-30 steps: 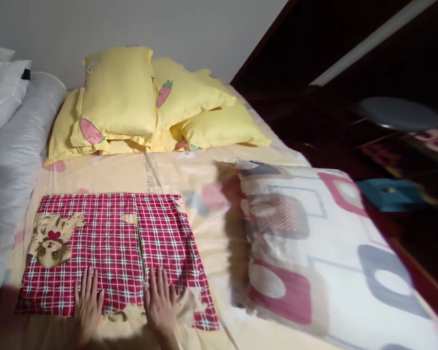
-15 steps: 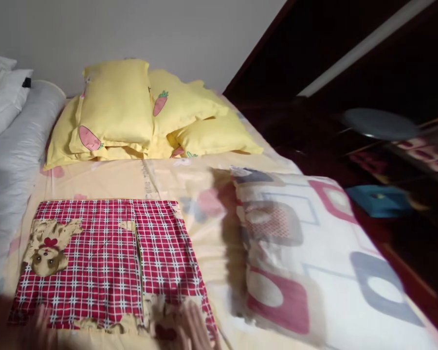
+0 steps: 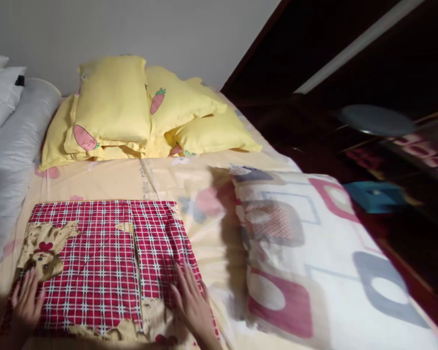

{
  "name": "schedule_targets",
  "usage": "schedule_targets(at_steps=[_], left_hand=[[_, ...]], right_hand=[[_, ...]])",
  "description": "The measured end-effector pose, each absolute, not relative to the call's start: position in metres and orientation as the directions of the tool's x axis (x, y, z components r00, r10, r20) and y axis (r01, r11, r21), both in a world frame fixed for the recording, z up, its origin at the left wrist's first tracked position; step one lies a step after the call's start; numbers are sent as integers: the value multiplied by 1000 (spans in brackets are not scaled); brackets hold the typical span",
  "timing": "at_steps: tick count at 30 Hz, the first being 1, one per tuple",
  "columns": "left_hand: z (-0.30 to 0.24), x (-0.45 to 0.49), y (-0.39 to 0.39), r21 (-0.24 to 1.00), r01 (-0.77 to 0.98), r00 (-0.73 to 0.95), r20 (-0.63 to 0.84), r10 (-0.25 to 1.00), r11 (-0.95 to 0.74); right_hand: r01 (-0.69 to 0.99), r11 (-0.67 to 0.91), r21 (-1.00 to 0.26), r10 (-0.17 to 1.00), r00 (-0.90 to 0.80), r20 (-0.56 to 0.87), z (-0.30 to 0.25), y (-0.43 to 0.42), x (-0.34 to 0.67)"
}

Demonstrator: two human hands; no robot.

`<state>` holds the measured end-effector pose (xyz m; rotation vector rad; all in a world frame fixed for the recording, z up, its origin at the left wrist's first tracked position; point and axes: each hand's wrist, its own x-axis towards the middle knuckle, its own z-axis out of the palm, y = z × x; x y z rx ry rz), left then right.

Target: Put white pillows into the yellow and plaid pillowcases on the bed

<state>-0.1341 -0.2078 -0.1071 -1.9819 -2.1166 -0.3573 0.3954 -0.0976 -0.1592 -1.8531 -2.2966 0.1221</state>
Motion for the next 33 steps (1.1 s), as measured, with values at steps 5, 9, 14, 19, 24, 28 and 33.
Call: schedule_targets(at_steps=[5,9,14,19,24,28,33], left_hand=[[-106,-12,-26,127,991,37,80,996,-47],[-108,-21,57,169,979,-111,-24,994,114],[-120,-76,67,117,975,-190,17,982,187],[-119,-76,71,128,968,-217,-13,976,217],[-104,-126,48,133,977,-167,13,986,164],[-107,-185,-17,58,983,-181,141,973,175],[-119,-214,-134,56,993,-109,170,979,101]], right_hand=[[893,298,-337,953,-299,50,-129,52,252],[912,169,-374,982,-186,-10,-135,119,232],[908,282,-310,951,-308,-37,-164,140,335],[954,63,-292,998,-67,-4,-171,136,379],[958,-10,-288,998,29,63,-161,109,357],[967,60,-249,997,-46,64,-164,54,374],[983,116,-142,992,-106,73,-180,-87,424]])
